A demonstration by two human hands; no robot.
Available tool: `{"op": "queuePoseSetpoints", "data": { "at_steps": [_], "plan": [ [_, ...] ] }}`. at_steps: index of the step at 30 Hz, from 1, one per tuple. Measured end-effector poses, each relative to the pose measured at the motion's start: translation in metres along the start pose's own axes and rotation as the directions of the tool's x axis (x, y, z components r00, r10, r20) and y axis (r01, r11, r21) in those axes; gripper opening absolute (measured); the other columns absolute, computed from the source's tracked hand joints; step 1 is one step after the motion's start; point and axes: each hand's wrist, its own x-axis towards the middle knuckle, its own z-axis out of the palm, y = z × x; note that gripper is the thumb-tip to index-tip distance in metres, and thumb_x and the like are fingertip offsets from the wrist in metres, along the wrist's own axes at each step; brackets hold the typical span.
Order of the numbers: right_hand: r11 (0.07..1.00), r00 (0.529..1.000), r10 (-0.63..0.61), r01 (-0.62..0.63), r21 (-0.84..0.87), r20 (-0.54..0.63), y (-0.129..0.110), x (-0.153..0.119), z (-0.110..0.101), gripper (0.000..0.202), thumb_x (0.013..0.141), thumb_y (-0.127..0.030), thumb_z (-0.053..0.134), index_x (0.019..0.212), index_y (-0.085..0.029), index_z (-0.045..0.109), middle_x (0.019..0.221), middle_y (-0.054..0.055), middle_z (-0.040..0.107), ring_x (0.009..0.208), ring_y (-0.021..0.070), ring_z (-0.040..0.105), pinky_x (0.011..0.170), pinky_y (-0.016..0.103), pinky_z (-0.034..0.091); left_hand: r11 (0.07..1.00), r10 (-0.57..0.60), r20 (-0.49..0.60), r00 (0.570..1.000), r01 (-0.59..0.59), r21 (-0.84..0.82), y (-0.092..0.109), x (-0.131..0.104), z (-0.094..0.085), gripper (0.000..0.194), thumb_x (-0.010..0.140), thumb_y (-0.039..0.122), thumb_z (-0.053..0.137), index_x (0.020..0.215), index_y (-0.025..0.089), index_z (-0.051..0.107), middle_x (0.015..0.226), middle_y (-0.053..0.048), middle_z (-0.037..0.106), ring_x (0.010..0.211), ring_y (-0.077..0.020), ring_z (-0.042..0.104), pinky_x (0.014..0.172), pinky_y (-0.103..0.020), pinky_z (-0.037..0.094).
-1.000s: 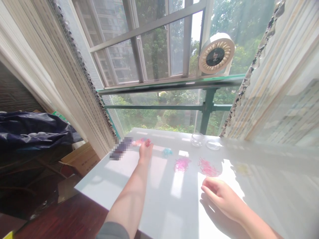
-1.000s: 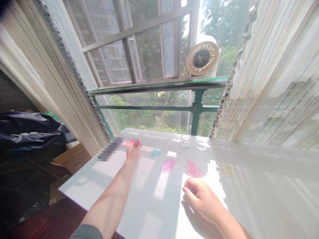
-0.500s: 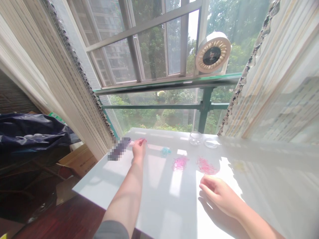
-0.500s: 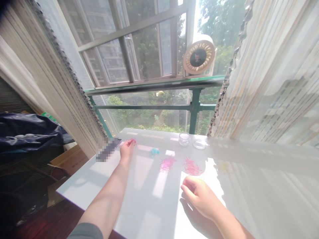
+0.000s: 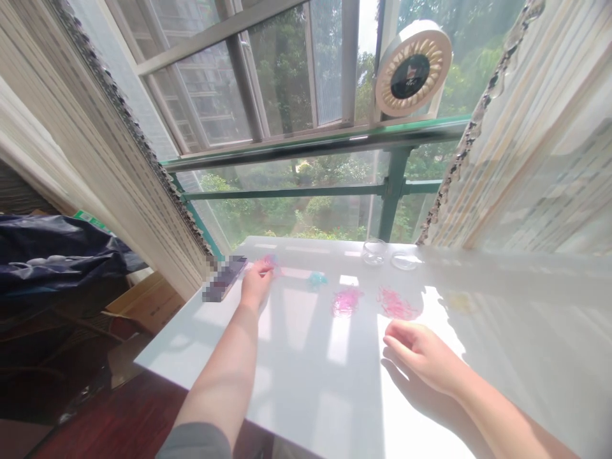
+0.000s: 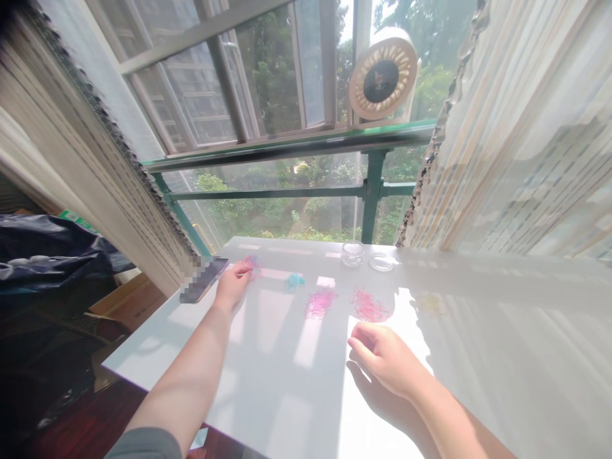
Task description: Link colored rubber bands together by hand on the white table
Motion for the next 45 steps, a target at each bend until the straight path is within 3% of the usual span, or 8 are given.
{"op": "queuePoseSetpoints", "data": {
  "at_steps": [5,12,20,25,29,33,39,45],
  "plan": [
    [1.0,1.0,0.009,-0.009,-0.001,0.017,-0.007,-0.003,-0.005,0.027,0.088,-0.038,0.041,0.068,-0.021,0.049,0.065,-0.002,0.052,0.06,0.0135,0.047,0.058,0.026,0.038,0.999,-0.012,-0.032,0.999,0.01,-0.054,-0.003,0.004,0.002,0.018,0.065,0.021,0.065,0.081,0.018,0.073,0.089,-0.009,0.073,0.086,-0.0234,0.065,0.09,-0.036,0.045],
    [1.0,0.999,0.007,-0.007,-0.01,0.032,-0.009,-0.004,-0.006,0.029,0.088,-0.04,0.04,0.068,-0.021,0.049,0.066,-0.001,0.053,0.061,0.0139,0.047,0.058,0.026,0.039,0.977,-0.083,-0.089,0.993,0.064,-0.201,-0.003,0.004,0.006,0.022,0.074,0.028,0.058,0.089,0.013,0.065,0.09,-0.011,0.071,0.073,-0.018,0.068,0.074,-0.031,0.051],
    [1.0,1.0,-0.012,0.012,0.01,0.022,0.0,0.0,0.0,0.027,0.087,-0.038,0.041,0.068,-0.021,0.049,0.064,-0.001,0.05,0.058,0.0135,0.045,0.056,0.026,0.038,0.965,-0.068,-0.167,0.984,0.022,-0.261,0.003,0.004,0.009,0.021,0.072,0.03,0.061,0.084,0.014,0.062,0.088,-0.008,0.068,0.075,-0.0157,0.064,0.077,-0.03,0.05],
    [1.0,1.0,-0.011,0.011,0.007,0.006,0.003,0.001,0.002,0.027,0.087,-0.037,0.042,0.067,-0.021,0.048,0.064,-0.002,0.049,0.058,0.0126,0.044,0.056,0.025,0.038,0.95,0.019,-0.078,0.997,-0.043,-0.311,0.018,-0.009,0.02,0.021,0.07,0.033,0.063,0.081,0.015,0.061,0.079,-0.006,0.067,0.071,-0.0155,0.063,0.07,-0.026,0.05],
    [1.0,1.0,-0.016,0.016,0.005,0.002,0.003,0.002,0.002,0.026,0.087,-0.037,0.042,0.067,-0.02,0.049,0.064,-0.002,0.051,0.058,0.0121,0.045,0.056,0.025,0.037,0.933,0.153,0.119,0.981,-0.103,-0.344,0.043,-0.037,0.033,0.019,0.071,0.034,0.062,0.079,0.016,0.06,0.07,-0.003,0.065,0.067,-0.0154,0.061,0.065,-0.025,0.049],
    [0.999,0.999,-0.033,0.033,0.031,-0.004,0.003,0.002,0.001,0.025,0.087,-0.036,0.043,0.068,-0.02,0.051,0.063,-0.003,0.052,0.057,0.0117,0.046,0.054,0.024,0.036,0.921,0.266,0.314,0.911,-0.144,-0.362,0.077,-0.076,0.047,0.019,0.071,0.035,0.064,0.074,0.017,0.061,0.068,-0.004,0.065,0.066,-0.0157,0.06,0.066,-0.026,0.049],
    [0.989,0.995,-0.083,0.089,0.114,-0.053,0.004,0.003,0.0,0.014,0.081,-0.033,0.054,0.075,-0.021,0.057,0.06,-0.004,0.051,0.055,0.0104,0.045,0.052,0.023,0.035,0.916,0.37,0.53,0.763,-0.203,-0.347,0.12,-0.128,0.066,0.012,0.072,0.032,0.065,0.073,0.02,0.064,0.067,-0.003,0.066,0.063,-0.0156,0.06,0.063,-0.027,0.05],
    [0.956,0.978,-0.112,0.155,0.251,-0.179,0.008,0.005,0.002,0.016,0.083,-0.037,0.056,0.084,-0.021,0.058,0.061,-0.004,0.05,0.056,0.0101,0.045,0.055,0.024,0.038,0.839,0.543,0.639,0.545,-0.39,-0.38,0.147,-0.146,0.078,0.01,0.077,0.028,0.06,0.074,0.021,0.067,0.072,-0.001,0.069,0.066,-0.014,0.061,0.066,-0.024,0.049]
  ]
}}
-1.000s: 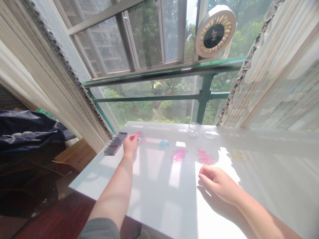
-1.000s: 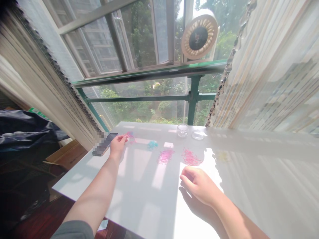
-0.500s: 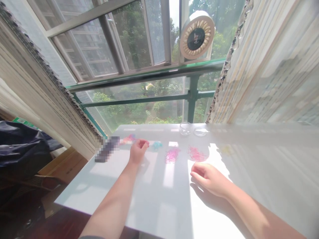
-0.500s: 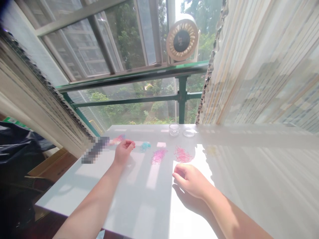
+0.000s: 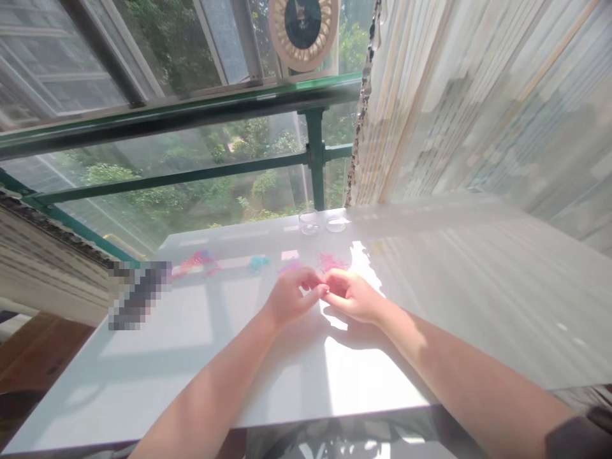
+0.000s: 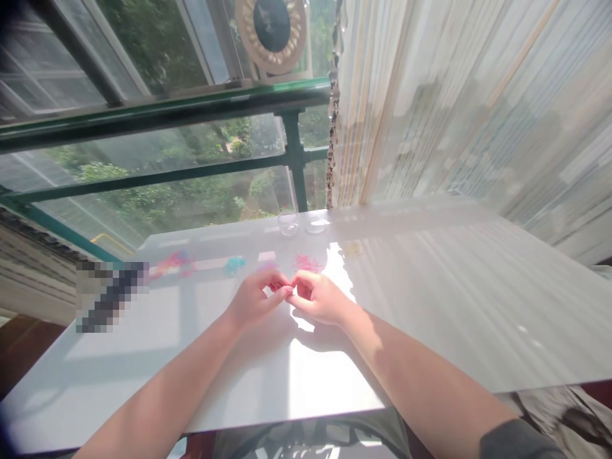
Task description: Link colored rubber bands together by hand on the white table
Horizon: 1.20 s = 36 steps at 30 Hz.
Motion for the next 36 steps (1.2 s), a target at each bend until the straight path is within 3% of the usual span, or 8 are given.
{"op": "queuePoseSetpoints", "data": {
  "at_steps": [4,9,18,25,36],
  "plan": [
    [0.996,0.998,-0.009,0.015,0.085,-0.06,0.003,0.001,-0.002,0.015,0.083,-0.035,0.056,0.085,-0.02,0.056,0.065,-0.003,0.052,0.058,0.0112,0.047,0.056,0.024,0.04,0.993,0.028,0.07,0.997,-0.036,0.111,0.01,0.015,-0.007,0.013,0.079,0.026,0.056,0.078,0.022,0.069,0.075,-0.001,0.07,0.069,-0.0141,0.06,0.07,-0.024,0.047],
    [0.994,0.996,-0.023,0.032,0.103,-0.092,0.001,0.0,-0.003,0.013,0.085,-0.033,0.053,0.083,-0.02,0.056,0.069,-0.001,0.057,0.062,0.0125,0.051,0.059,0.025,0.041,0.978,0.006,0.02,1.0,-0.011,0.207,0.002,0.013,-0.007,0.015,0.08,0.029,0.056,0.08,0.024,0.07,0.08,-0.001,0.07,0.073,-0.0157,0.062,0.064,-0.023,0.045],
    [0.999,1.0,0.025,-0.026,0.028,0.015,-0.001,-0.001,0.0,0.016,0.086,-0.035,0.053,0.079,-0.02,0.056,0.064,-0.003,0.053,0.056,0.0105,0.047,0.054,0.024,0.039,0.98,0.024,0.06,0.998,-0.036,0.196,-0.014,-0.003,0.0,0.013,0.079,0.024,0.056,0.081,0.023,0.069,0.077,0.001,0.07,0.07,-0.0133,0.062,0.063,-0.022,0.045],
    [0.999,0.999,0.042,-0.042,0.017,0.027,0.001,-0.002,0.0,0.022,0.088,-0.037,0.049,0.075,-0.021,0.054,0.059,-0.004,0.05,0.053,0.0107,0.046,0.051,0.024,0.037,0.988,0.046,0.063,0.997,-0.054,0.145,-0.016,-0.005,0.001,0.011,0.079,0.022,0.058,0.082,0.022,0.068,0.075,0.002,0.07,0.07,-0.0111,0.062,0.066,-0.021,0.045],
    [0.998,0.999,0.034,-0.033,-0.061,0.01,0.0,-0.004,-0.002,0.016,0.088,-0.029,0.047,0.076,-0.021,0.055,0.067,-0.003,0.057,0.058,0.0113,0.049,0.054,0.024,0.037,0.992,0.021,0.059,0.998,-0.029,0.123,-0.016,-0.004,-0.004,0.013,0.079,0.023,0.057,0.086,0.02,0.067,0.082,0.0,0.071,0.072,-0.0116,0.061,0.068,-0.024,0.045]
  ]
}}
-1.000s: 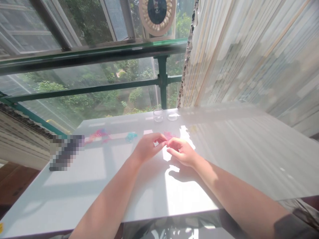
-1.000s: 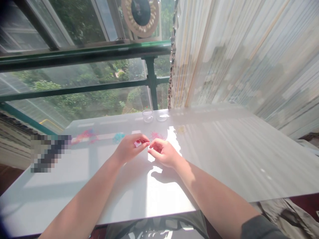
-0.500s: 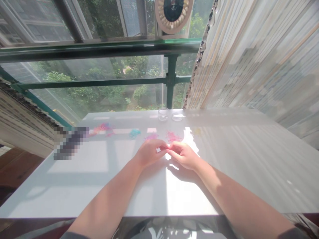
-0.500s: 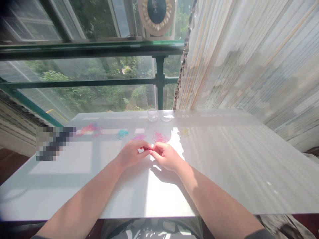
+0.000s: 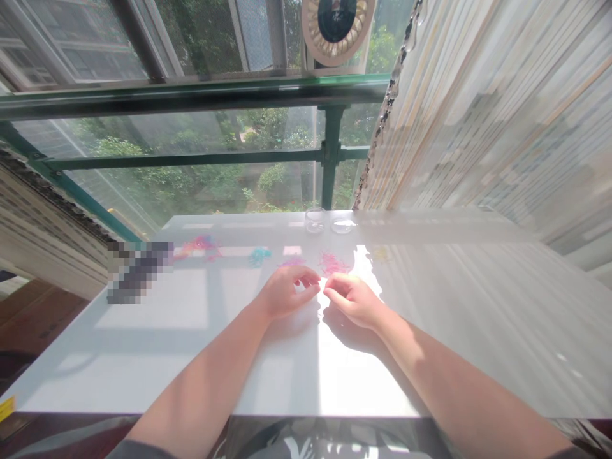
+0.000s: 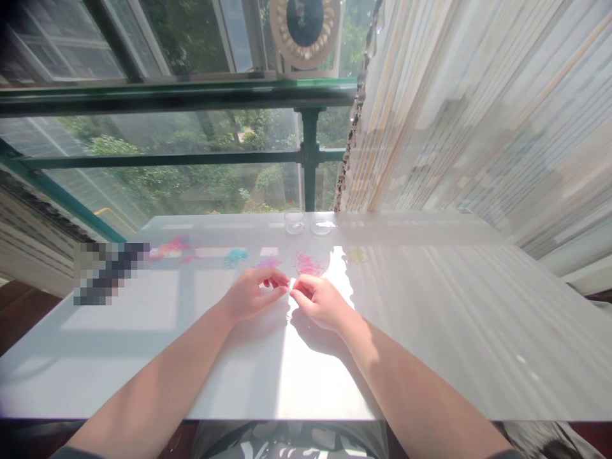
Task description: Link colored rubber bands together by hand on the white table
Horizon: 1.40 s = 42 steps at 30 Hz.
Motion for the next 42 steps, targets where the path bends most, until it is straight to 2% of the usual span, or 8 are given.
{"op": "queuePoseSetpoints", "data": {
  "at_steps": [6,11,18,27,30,34,38,42],
  "plan": [
    [1.0,1.0,0.019,-0.019,-0.008,0.012,-0.0001,0.0015,0.0004,0.015,0.087,-0.027,0.048,0.075,-0.021,0.055,0.066,-0.003,0.057,0.056,0.0109,0.049,0.053,0.024,0.038,1.0,-0.023,0.064,0.998,0.023,0.012,-0.0054,-0.0004,0.0014,0.015,0.081,0.025,0.053,0.08,0.02,0.068,0.075,0.0,0.069,0.07,-0.0117,0.06,0.065,-0.024,0.043],
    [0.999,0.999,0.03,-0.03,-0.01,0.022,0.0006,0.0012,0.0007,0.017,0.087,-0.029,0.048,0.073,-0.021,0.053,0.062,-0.004,0.054,0.054,0.0107,0.049,0.053,0.024,0.038,0.999,-0.022,0.038,0.999,0.023,-0.025,-0.0051,-0.0002,0.0021,0.015,0.08,0.024,0.054,0.088,0.02,0.067,0.082,0.0,0.07,0.073,-0.0116,0.061,0.067,-0.024,0.044],
    [1.0,0.999,0.029,-0.029,-0.011,0.021,0.0017,0.0015,0.0014,0.017,0.087,-0.029,0.047,0.074,-0.022,0.054,0.064,-0.004,0.056,0.055,0.0109,0.051,0.054,0.024,0.04,0.999,-0.053,0.05,0.997,0.053,-0.003,-0.0047,0.0002,0.0017,0.012,0.08,0.023,0.055,0.081,0.02,0.067,0.077,0.001,0.068,0.071,-0.0112,0.06,0.065,-0.023,0.042],
    [0.999,0.997,0.037,-0.039,-0.028,-0.06,-0.0003,0.0028,-0.0045,0.015,0.086,-0.027,0.046,0.075,-0.021,0.054,0.064,-0.003,0.056,0.056,0.0116,0.051,0.052,0.024,0.039,0.998,-0.058,0.03,0.998,0.057,0.027,-0.0031,0.0,-0.001,0.014,0.08,0.024,0.053,0.08,0.02,0.067,0.073,0.001,0.067,0.068,-0.0109,0.057,0.063,-0.023,0.041],
    [1.0,0.994,0.019,-0.019,-0.007,-0.11,0.0005,0.0029,-0.0051,0.006,0.082,-0.026,0.051,0.082,-0.021,0.055,0.066,-0.003,0.056,0.059,0.012,0.051,0.054,0.024,0.04,0.998,-0.052,0.022,0.998,0.051,0.033,-0.0026,0.0001,-0.001,0.015,0.08,0.025,0.052,0.08,0.02,0.067,0.074,0.0,0.067,0.068,-0.0115,0.057,0.064,-0.023,0.042],
    [0.998,0.998,-0.023,0.025,0.05,-0.051,0.0004,0.0021,-0.002,0.018,0.079,-0.025,0.057,0.096,-0.022,0.055,0.059,-0.006,0.05,0.055,0.0115,0.049,0.055,0.024,0.041,0.999,-0.047,0.034,0.998,0.046,0.017,-0.0015,-0.0002,0.0008,0.014,0.08,0.024,0.052,0.08,0.019,0.066,0.075,0.0,0.068,0.068,-0.0116,0.058,0.066,-0.024,0.043],
    [0.998,0.999,-0.034,0.034,0.046,-0.016,-0.0024,0.0011,0.0004,0.008,0.082,-0.025,0.053,0.087,-0.022,0.058,0.064,-0.003,0.057,0.058,0.0121,0.051,0.056,0.025,0.042,0.999,-0.043,0.051,0.998,0.041,0.026,0.0005,-0.0006,0.002,0.014,0.08,0.024,0.054,0.078,0.019,0.066,0.075,0.0,0.068,0.069,-0.0118,0.059,0.066,-0.023,0.043],
    [0.999,0.999,-0.026,0.027,0.021,-0.038,-0.0064,0.0005,-0.001,0.009,0.083,-0.024,0.051,0.08,-0.022,0.059,0.072,0.0,0.063,0.066,0.0139,0.057,0.061,0.027,0.044,0.998,-0.053,0.06,0.997,0.052,0.027,0.0022,-0.0009,0.0011,0.013,0.08,0.024,0.055,0.077,0.02,0.066,0.074,0.002,0.068,0.069,-0.0108,0.059,0.063,-0.022,0.043]
  ]
}}
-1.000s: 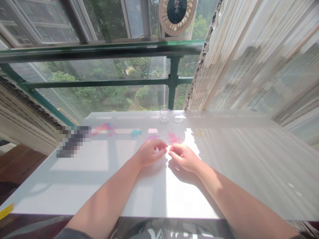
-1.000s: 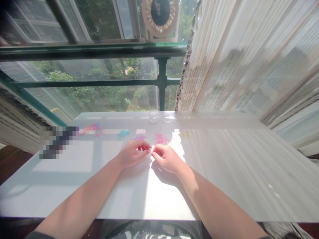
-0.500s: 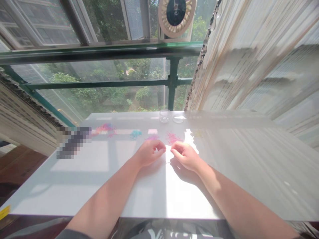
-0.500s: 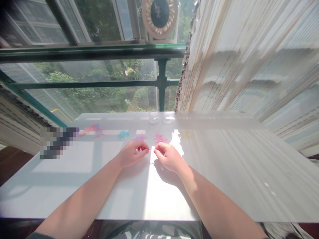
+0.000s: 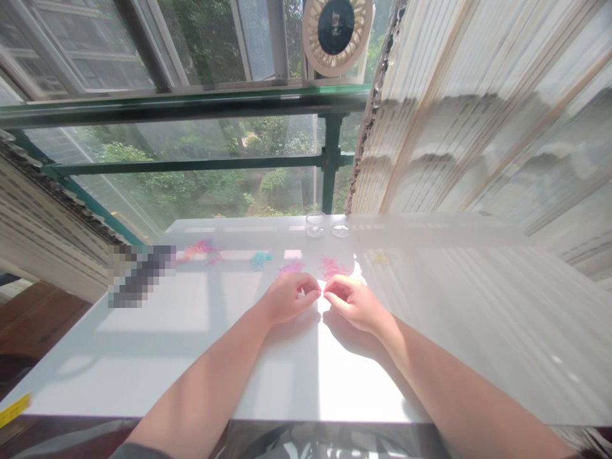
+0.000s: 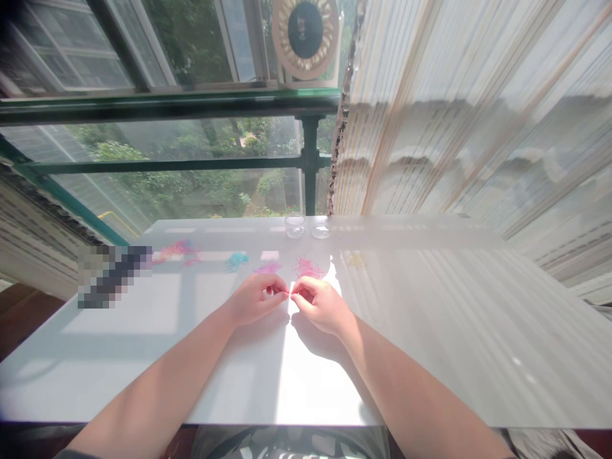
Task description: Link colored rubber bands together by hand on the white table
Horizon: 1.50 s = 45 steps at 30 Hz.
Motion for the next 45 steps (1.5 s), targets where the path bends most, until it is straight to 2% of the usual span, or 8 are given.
{"op": "queuePoseSetpoints", "data": {
  "at_steps": [9,17,22,32,45],
  "plan": [
    [1.0,1.0,-0.009,0.009,-0.014,-0.019,0.0014,0.0005,0.0011,0.01,0.081,-0.029,0.055,0.084,-0.021,0.059,0.065,-0.002,0.059,0.057,0.0117,0.052,0.055,0.024,0.041,1.0,-0.02,0.008,1.0,0.02,-0.016,-0.0006,0.0,-0.0017,0.017,0.082,0.028,0.052,0.078,0.019,0.066,0.075,0.0,0.068,0.07,-0.0123,0.058,0.064,-0.023,0.042],
    [1.0,1.0,-0.012,0.011,-0.026,-0.024,0.0022,0.0005,0.0008,0.009,0.083,-0.027,0.052,0.082,-0.022,0.059,0.071,-0.001,0.062,0.064,0.0135,0.055,0.062,0.027,0.044,1.0,-0.008,0.008,1.0,0.008,-0.015,-0.001,0.0001,-0.0018,0.017,0.082,0.029,0.052,0.078,0.02,0.066,0.075,0.0,0.068,0.07,-0.0125,0.058,0.065,-0.023,0.043],
    [1.0,0.999,-0.012,0.011,-0.021,-0.033,0.0068,0.0013,0.0016,0.01,0.081,-0.028,0.056,0.089,-0.023,0.058,0.063,-0.004,0.055,0.057,0.0118,0.05,0.057,0.026,0.042,1.0,-0.003,0.007,1.0,0.003,-0.017,-0.0019,0.0007,-0.0014,0.019,0.082,0.029,0.051,0.079,0.02,0.066,0.075,0.0,0.068,0.07,-0.0127,0.059,0.066,-0.024,0.043],
    [1.0,1.0,-0.021,0.021,-0.017,-0.003,0.0057,0.0029,-0.0005,0.008,0.082,-0.023,0.052,0.081,-0.022,0.06,0.075,0.001,0.065,0.068,0.0156,0.058,0.064,0.03,0.046,1.0,-0.006,0.003,1.0,0.006,-0.007,-0.0005,0.0,-0.0018,0.015,0.081,0.027,0.052,0.077,0.02,0.065,0.074,0.001,0.068,0.069,-0.0124,0.058,0.066,-0.024,0.044],
    [1.0,0.998,-0.024,0.024,-0.011,-0.062,0.0064,0.0057,-0.0031,0.006,0.077,-0.019,0.055,0.074,-0.02,0.06,0.069,-0.001,0.063,0.064,0.0137,0.057,0.06,0.026,0.044,1.0,0.006,-0.008,1.0,-0.006,-0.011,-0.0037,0.0004,-0.0004,0.013,0.08,0.025,0.052,0.075,0.019,0.063,0.072,0.001,0.066,0.068,-0.0121,0.057,0.066,-0.024,0.043]
  ]
}}
